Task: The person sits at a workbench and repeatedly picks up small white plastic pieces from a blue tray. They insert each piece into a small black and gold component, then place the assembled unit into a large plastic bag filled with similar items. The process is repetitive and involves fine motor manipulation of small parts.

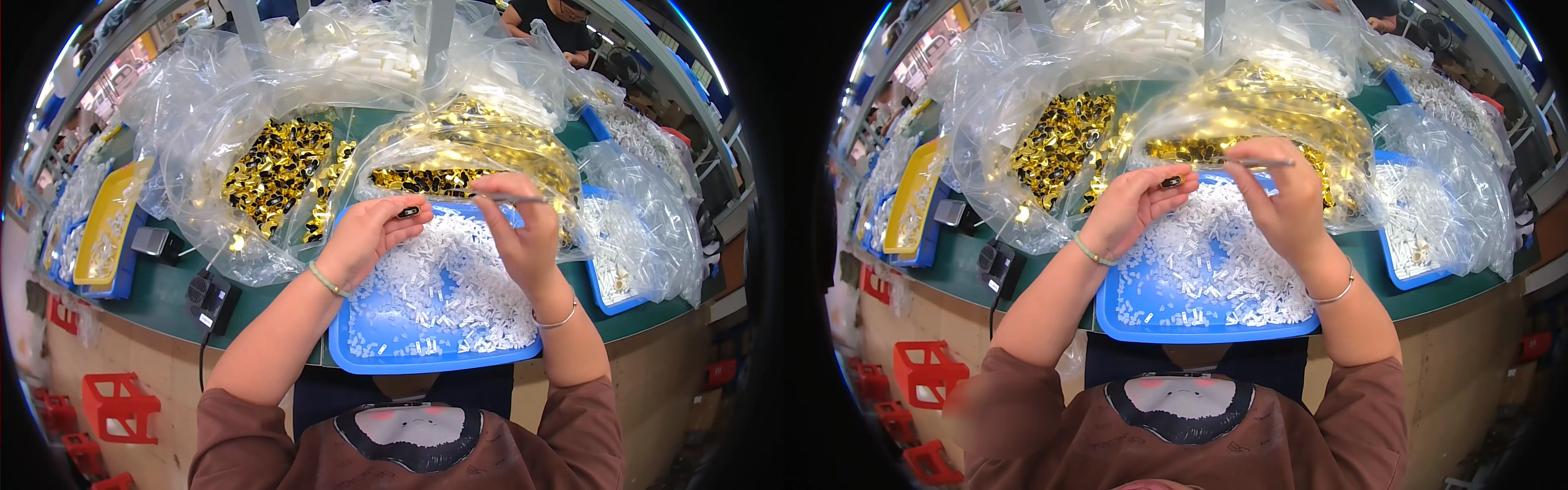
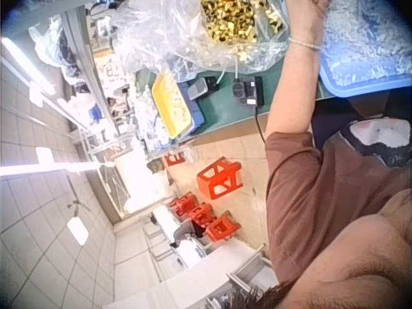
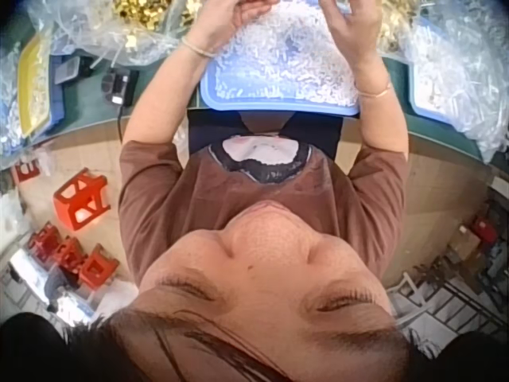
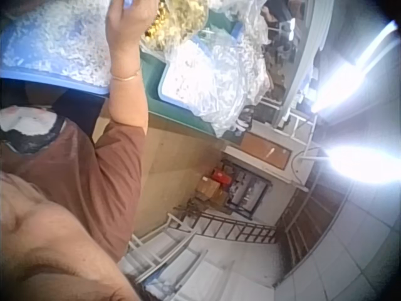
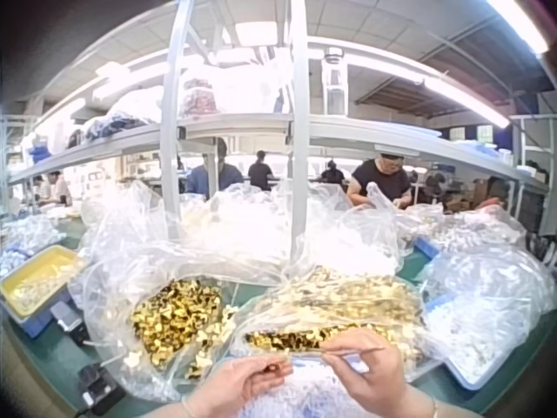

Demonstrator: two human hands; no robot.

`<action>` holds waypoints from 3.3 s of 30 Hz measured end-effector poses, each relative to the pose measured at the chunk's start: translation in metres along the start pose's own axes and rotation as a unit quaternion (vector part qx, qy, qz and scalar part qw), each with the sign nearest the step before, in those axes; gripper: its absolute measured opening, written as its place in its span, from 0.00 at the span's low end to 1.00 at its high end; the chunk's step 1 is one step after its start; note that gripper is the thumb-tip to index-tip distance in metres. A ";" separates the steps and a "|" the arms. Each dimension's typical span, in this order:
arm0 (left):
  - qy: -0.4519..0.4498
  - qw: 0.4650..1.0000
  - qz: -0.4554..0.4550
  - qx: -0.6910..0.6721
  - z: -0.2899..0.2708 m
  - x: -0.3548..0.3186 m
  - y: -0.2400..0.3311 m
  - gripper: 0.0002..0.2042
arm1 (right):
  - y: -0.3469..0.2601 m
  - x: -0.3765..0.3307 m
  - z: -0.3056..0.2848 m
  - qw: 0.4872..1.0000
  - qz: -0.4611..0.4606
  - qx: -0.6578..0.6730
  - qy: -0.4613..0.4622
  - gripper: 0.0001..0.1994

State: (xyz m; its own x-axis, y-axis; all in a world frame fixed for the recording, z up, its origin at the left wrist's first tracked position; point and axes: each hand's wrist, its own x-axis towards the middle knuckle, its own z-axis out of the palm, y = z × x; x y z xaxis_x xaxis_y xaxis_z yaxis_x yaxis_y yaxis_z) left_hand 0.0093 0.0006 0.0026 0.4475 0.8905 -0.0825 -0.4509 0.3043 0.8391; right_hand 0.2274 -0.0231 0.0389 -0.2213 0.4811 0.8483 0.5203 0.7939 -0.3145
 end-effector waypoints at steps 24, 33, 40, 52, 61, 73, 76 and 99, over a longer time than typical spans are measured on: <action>0.045 0.989 0.137 -0.021 -0.011 0.000 0.003 0.20 | 0.047 -0.016 0.007 0.949 0.198 -0.074 -0.233 0.10; -0.053 0.979 0.108 0.162 0.000 0.000 -0.007 0.24 | 0.027 -0.003 -0.003 0.941 0.275 0.032 -0.196 0.07; -0.084 0.922 0.190 0.328 0.003 -0.001 -0.015 0.14 | 0.000 -0.006 0.001 0.926 0.274 0.113 -0.234 0.08; -0.016 0.989 0.085 0.122 -0.002 0.001 -0.005 0.12 | 0.010 -0.012 -0.011 0.897 0.107 -0.064 -0.424 0.08; -0.056 0.987 0.096 0.115 -0.003 -0.001 -0.004 0.14 | 0.012 -0.016 -0.003 0.907 0.085 -0.074 -0.406 0.06; -0.037 0.980 0.104 0.166 -0.002 0.000 -0.005 0.15 | 0.016 -0.017 -0.008 0.894 0.090 -0.081 -0.432 0.09; -0.028 0.980 0.109 0.163 -0.002 -0.001 -0.003 0.15 | 0.014 -0.015 -0.009 0.902 0.084 -0.069 -0.418 0.08; -0.086 0.992 -0.009 0.095 0.006 -0.005 0.001 0.14 | 0.002 -0.007 -0.001 0.955 0.200 0.126 -0.181 0.05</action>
State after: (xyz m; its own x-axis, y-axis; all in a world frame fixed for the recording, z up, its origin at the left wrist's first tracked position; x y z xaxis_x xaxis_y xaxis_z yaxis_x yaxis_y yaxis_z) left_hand 0.0111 -0.0056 0.0076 0.5867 0.8096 -0.0199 -0.2957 0.2370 0.9254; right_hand 0.2305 -0.0247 0.0328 -0.3404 0.8253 0.4505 0.4180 0.5620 -0.7138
